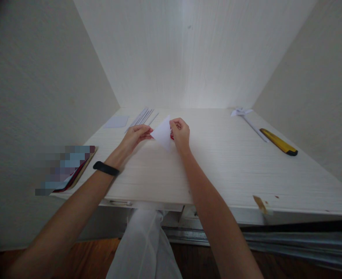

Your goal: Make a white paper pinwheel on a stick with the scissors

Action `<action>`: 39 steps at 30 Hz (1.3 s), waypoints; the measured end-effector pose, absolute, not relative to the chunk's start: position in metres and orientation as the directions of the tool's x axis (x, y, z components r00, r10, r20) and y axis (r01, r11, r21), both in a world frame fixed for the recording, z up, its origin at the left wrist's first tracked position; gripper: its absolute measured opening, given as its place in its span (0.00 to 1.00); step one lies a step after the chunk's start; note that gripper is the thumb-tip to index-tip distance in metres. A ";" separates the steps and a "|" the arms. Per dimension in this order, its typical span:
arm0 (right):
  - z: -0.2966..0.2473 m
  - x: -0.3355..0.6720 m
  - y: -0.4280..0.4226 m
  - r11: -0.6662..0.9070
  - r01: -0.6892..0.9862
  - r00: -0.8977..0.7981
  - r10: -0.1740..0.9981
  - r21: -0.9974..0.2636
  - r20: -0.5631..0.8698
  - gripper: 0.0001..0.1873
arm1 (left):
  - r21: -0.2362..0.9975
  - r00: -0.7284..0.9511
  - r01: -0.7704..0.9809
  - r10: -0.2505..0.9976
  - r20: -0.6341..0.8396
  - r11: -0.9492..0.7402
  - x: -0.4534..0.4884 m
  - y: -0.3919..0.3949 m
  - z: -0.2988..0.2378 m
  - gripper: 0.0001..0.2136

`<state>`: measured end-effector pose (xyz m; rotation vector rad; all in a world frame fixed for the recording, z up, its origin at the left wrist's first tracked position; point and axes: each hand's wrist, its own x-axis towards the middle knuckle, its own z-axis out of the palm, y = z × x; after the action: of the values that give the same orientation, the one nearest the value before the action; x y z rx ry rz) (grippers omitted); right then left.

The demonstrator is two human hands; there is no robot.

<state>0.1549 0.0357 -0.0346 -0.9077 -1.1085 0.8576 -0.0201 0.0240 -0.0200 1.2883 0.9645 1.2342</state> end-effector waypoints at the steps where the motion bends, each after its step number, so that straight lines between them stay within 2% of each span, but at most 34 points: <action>1: -0.035 0.155 0.036 0.403 -0.098 0.238 0.897 -0.910 0.372 0.09 | 0.989 0.158 -0.116 0.981 0.110 -0.092 -0.020 0.024 -0.020 0.12; 5: -0.036 0.157 0.037 0.461 0.005 0.287 0.849 -0.887 0.443 0.10 | 0.994 0.223 -0.084 0.970 0.091 -0.073 -0.018 0.023 -0.019 0.13; 10: -0.035 0.158 0.036 0.507 0.086 0.285 0.812 -0.858 0.509 0.13 | 0.987 0.182 -0.070 0.971 0.153 -0.143 -0.018 0.022 -0.021 0.11; 19: -0.034 0.155 0.035 0.458 -0.017 0.221 0.869 -0.889 0.443 0.17 | 0.974 0.149 0.013 0.963 0.224 -0.228 -0.016 0.020 -0.017 0.08; 25: -0.031 0.153 0.032 0.448 -0.058 0.210 0.879 -0.892 0.428 0.16 | 0.965 0.131 0.028 0.958 0.255 -0.261 -0.015 0.020 -0.017 0.08; 32: -0.033 0.152 0.033 0.446 -0.084 0.225 0.879 -0.891 0.419 0.14 | 0.972 0.091 0.024 0.969 0.232 -0.235 -0.016 0.025 -0.020 0.09; 39: -0.031 0.156 0.033 0.461 -0.086 0.213 0.875 -0.883 0.436 0.17 | 0.973 0.097 0.023 0.969 0.228 -0.232 -0.017 0.023 -0.020 0.08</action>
<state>0.1557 0.0325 -0.0312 -0.8544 -1.1639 0.7933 -0.0172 0.0232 -0.0200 1.4471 1.0451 1.2890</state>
